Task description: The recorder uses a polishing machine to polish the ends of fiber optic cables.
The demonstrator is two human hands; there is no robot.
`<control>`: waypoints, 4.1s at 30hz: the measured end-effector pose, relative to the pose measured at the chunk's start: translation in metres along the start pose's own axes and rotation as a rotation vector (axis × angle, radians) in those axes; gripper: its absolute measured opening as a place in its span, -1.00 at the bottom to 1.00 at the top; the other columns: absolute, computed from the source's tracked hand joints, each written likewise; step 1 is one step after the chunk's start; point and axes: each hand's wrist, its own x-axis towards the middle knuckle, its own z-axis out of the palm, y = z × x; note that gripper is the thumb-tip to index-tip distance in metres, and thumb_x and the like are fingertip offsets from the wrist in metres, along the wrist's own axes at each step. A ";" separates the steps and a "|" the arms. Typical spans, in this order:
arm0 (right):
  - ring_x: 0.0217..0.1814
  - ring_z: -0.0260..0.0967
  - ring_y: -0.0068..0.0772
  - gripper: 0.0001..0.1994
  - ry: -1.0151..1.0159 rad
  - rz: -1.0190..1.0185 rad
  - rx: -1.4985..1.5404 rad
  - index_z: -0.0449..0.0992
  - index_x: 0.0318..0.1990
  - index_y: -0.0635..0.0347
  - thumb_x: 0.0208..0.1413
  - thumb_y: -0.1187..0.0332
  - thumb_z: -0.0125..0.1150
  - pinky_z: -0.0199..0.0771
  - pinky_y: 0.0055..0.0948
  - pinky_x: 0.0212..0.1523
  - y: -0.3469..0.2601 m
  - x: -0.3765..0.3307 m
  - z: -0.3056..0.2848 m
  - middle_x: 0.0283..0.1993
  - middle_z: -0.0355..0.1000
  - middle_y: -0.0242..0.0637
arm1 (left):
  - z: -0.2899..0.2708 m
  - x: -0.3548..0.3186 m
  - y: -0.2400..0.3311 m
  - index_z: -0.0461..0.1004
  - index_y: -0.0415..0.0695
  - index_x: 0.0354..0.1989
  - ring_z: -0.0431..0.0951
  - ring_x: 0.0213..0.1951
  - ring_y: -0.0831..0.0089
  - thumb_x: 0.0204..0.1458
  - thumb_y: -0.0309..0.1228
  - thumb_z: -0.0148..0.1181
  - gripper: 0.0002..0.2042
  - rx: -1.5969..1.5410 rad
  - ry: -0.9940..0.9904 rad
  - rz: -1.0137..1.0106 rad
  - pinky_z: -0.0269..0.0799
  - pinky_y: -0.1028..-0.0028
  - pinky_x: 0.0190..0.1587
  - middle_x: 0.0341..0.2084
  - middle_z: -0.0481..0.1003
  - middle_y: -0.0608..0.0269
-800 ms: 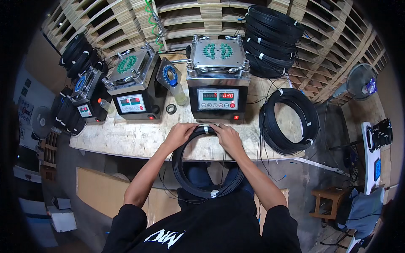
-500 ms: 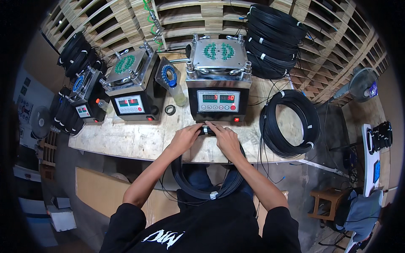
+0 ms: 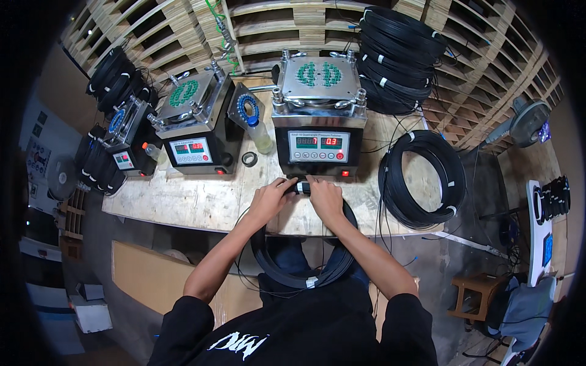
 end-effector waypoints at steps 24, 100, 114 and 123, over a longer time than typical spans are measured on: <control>-0.17 0.55 -0.02 -0.75 0.072 -0.217 0.072 0.48 -0.06 0.25 0.12 0.40 0.10 0.55 -0.08 -0.23 0.000 0.004 -0.003 -0.20 0.54 -0.13 | 0.014 0.007 -0.014 0.50 -0.03 0.10 0.64 -0.25 0.05 0.19 -0.35 0.10 -0.69 -0.022 0.183 0.135 0.56 0.16 -0.29 -0.03 0.59 0.26; 0.10 0.36 0.10 -0.44 0.290 -0.345 0.394 0.45 0.27 0.00 0.08 0.60 -0.03 0.29 -0.21 0.27 0.022 0.322 -0.208 -0.08 0.45 0.25 | -0.151 0.243 -0.064 0.61 -0.31 -0.14 0.52 -0.35 0.67 0.13 -0.36 0.32 -0.74 -0.768 0.309 0.049 0.45 0.53 -0.21 -0.38 0.63 0.33; -0.14 0.48 -0.37 -0.69 0.221 -0.396 0.545 0.54 0.10 0.22 0.23 0.54 0.04 0.46 -0.43 -0.05 0.079 0.252 -0.230 -0.17 0.50 -0.15 | -0.307 0.315 -0.185 0.53 -0.22 -0.24 0.51 -0.53 0.62 0.13 -0.55 0.23 -0.94 -0.841 0.311 -0.115 0.46 0.58 -0.45 -0.47 0.56 0.32; -0.22 0.33 -0.61 -0.77 0.242 -0.131 0.502 0.57 0.00 0.33 0.28 0.50 0.05 0.34 -0.59 -0.14 0.145 0.145 -0.257 -0.20 0.46 -0.39 | -0.298 0.439 -0.243 0.38 -0.28 0.22 0.59 -0.01 0.14 -0.19 -0.19 0.57 -0.21 -0.604 0.778 -0.404 0.47 0.25 0.07 0.01 0.55 -0.08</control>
